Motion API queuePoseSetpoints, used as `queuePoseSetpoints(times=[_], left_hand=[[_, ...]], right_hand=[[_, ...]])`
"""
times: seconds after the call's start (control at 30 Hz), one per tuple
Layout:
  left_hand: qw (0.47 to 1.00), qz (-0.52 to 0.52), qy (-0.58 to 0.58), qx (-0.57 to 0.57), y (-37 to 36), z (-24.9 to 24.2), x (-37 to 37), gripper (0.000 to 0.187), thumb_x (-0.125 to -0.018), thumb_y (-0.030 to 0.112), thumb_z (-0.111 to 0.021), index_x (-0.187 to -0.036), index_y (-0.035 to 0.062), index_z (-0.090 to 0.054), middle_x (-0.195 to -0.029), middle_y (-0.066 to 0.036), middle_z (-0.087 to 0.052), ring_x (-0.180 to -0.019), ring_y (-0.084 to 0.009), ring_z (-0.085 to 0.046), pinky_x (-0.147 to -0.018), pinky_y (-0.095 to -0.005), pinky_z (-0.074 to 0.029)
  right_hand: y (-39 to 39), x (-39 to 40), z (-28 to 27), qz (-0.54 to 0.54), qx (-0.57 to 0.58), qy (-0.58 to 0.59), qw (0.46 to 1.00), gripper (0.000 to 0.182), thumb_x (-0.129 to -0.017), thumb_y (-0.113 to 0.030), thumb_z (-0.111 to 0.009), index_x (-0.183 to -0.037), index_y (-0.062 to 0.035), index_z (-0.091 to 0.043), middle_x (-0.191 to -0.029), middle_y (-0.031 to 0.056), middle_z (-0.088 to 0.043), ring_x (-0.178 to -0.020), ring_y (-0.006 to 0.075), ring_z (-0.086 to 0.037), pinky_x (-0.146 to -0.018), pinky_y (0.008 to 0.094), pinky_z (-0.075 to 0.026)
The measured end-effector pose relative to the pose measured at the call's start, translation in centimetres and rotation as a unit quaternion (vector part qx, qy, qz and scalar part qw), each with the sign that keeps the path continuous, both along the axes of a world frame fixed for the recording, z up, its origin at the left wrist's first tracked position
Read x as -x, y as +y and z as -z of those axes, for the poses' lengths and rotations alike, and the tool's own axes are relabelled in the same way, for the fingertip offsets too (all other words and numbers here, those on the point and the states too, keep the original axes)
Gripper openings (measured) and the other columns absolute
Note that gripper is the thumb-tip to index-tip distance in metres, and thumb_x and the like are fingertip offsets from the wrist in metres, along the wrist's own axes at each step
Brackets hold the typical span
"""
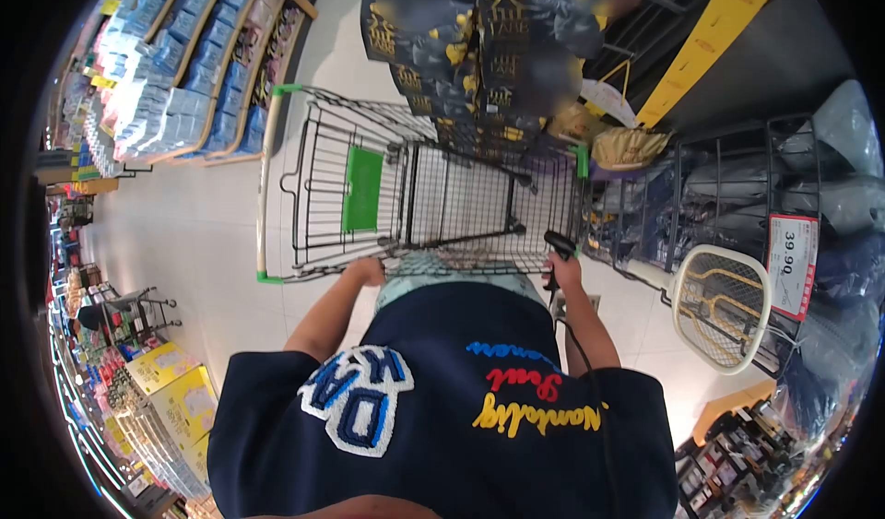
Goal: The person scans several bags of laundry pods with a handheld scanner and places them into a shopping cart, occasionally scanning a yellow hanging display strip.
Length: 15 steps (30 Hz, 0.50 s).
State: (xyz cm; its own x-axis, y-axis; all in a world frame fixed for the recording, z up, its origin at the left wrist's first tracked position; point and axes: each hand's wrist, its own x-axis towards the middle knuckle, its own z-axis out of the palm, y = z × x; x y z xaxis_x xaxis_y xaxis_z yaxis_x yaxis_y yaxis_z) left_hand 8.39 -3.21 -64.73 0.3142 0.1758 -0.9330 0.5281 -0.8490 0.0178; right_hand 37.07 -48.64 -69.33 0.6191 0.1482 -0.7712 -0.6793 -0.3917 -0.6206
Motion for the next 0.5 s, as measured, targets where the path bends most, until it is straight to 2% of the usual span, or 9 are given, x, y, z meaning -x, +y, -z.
queuePoseSetpoints(times=[0.07,0.17,0.23,0.4,0.5], left_hand=[[0.999,0.040,-0.026,0.000,0.8,6.0,2.4,0.050,-0.076,0.026,-0.061,-0.120,0.0034,-0.072,-0.129,-0.019,-0.067,-0.120,-0.0341,-0.065,-0.100,-0.0461,-0.052],[0.999,-0.008,-0.027,-0.029,-0.4,0.1,0.1,0.048,-0.079,0.026,-0.061,-0.121,0.0046,-0.072,-0.128,-0.018,-0.068,-0.121,-0.0339,-0.065,-0.100,-0.0447,-0.052],[0.998,-0.024,-0.029,-0.042,-1.3,-2.5,-0.4,0.048,-0.080,0.026,-0.059,-0.121,0.0051,-0.072,-0.128,-0.017,-0.069,-0.120,-0.0326,-0.065,-0.099,-0.0435,-0.052],[0.998,-0.009,-0.030,-0.054,-1.6,-4.2,-0.6,0.050,-0.082,0.029,-0.056,-0.122,0.0036,-0.071,-0.128,-0.018,-0.068,-0.121,-0.0312,-0.065,-0.100,-0.0426,-0.052],[0.998,0.009,-0.042,-0.037,-1.5,-4.2,-0.3,0.050,-0.082,0.030,-0.055,-0.121,0.0043,-0.072,-0.128,-0.018,-0.068,-0.120,-0.0308,-0.066,-0.099,-0.0430,-0.053]], right_hand=[[0.0,0.6,-0.3,-0.019,0.001,-0.009,1.000,0.032,-0.088,-0.026,-0.071,-0.097,0.0043,-0.065,-0.085,0.0149,-0.069,-0.062,0.0305,-0.071,-0.053,0.0443,-0.060],[-0.2,1.9,0.2,-0.005,-0.021,-0.043,0.999,0.031,-0.090,-0.022,-0.068,-0.105,0.0055,-0.067,-0.090,0.0158,-0.071,-0.067,0.0296,-0.074,-0.056,0.0394,-0.062],[-0.2,2.6,-0.3,-0.011,-0.009,-0.045,0.999,0.035,-0.089,-0.026,-0.072,-0.104,0.0040,-0.066,-0.091,0.0132,-0.071,-0.063,0.0297,-0.072,-0.053,0.0418,-0.060],[-0.3,3.9,-2.7,-0.020,0.020,-0.059,0.998,0.041,-0.087,-0.028,-0.075,-0.110,0.0037,-0.066,-0.093,0.0115,-0.070,-0.067,0.0305,-0.075,-0.053,0.0397,-0.060],[0.1,5.2,-4.5,0.020,0.014,-0.073,0.997,0.041,-0.086,-0.028,-0.076,-0.110,0.0032,-0.067,-0.093,0.0122,-0.068,-0.068,0.0313,-0.075,-0.053,0.0396,-0.060]])
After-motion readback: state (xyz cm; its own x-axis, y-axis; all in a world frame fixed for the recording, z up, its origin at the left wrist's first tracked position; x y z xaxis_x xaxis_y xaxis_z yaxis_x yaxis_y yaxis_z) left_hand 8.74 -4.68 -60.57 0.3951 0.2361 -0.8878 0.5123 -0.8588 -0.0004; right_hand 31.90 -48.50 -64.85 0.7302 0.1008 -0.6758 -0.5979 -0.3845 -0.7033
